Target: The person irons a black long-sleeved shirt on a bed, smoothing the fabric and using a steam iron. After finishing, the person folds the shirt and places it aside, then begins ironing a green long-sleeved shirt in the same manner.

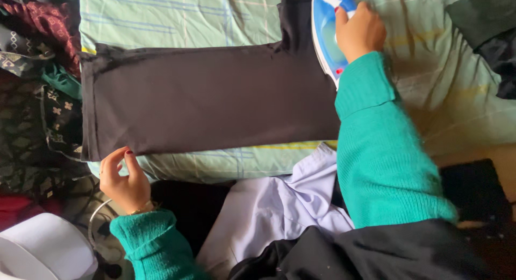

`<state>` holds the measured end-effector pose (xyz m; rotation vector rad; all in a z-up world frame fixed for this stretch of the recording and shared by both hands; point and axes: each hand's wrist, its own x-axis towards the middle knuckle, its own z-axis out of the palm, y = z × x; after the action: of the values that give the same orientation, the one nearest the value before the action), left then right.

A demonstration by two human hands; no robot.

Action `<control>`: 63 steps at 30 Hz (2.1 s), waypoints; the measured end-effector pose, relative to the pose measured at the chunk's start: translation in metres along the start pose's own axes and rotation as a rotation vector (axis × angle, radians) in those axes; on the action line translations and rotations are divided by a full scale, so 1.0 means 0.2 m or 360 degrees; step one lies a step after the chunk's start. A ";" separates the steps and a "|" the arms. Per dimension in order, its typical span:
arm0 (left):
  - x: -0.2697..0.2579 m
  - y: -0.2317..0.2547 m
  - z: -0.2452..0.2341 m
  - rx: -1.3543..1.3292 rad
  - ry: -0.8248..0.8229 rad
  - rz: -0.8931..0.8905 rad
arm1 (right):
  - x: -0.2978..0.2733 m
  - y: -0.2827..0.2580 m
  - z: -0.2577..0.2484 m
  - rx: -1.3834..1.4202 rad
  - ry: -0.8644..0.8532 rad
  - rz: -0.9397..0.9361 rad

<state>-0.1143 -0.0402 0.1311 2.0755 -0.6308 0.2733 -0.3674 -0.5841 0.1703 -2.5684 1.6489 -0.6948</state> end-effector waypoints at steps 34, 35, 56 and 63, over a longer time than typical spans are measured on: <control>0.04 -0.01 0.01 -0.0120 0.0166 0.0013 | 0.05 0.07 -0.04 0.0053 -0.0306 0.0066; 0.06 -0.01 0.01 -0.0132 0.0171 -0.0001 | 0.08 0.08 -0.06 0.0110 -0.0307 0.0142; 0.09 0.00 0.02 -0.0191 0.0138 -0.0092 | 0.16 -0.25 0.21 0.0126 -0.0234 0.0161; 0.04 0.00 -0.05 -0.0241 0.0164 -0.0079 | 0.04 -0.21 0.09 0.0045 -0.0410 0.0102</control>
<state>-0.1064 -0.0340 0.1408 1.9159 -0.5206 0.2930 -0.3225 -0.5768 0.1678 -2.4497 1.6169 -0.3623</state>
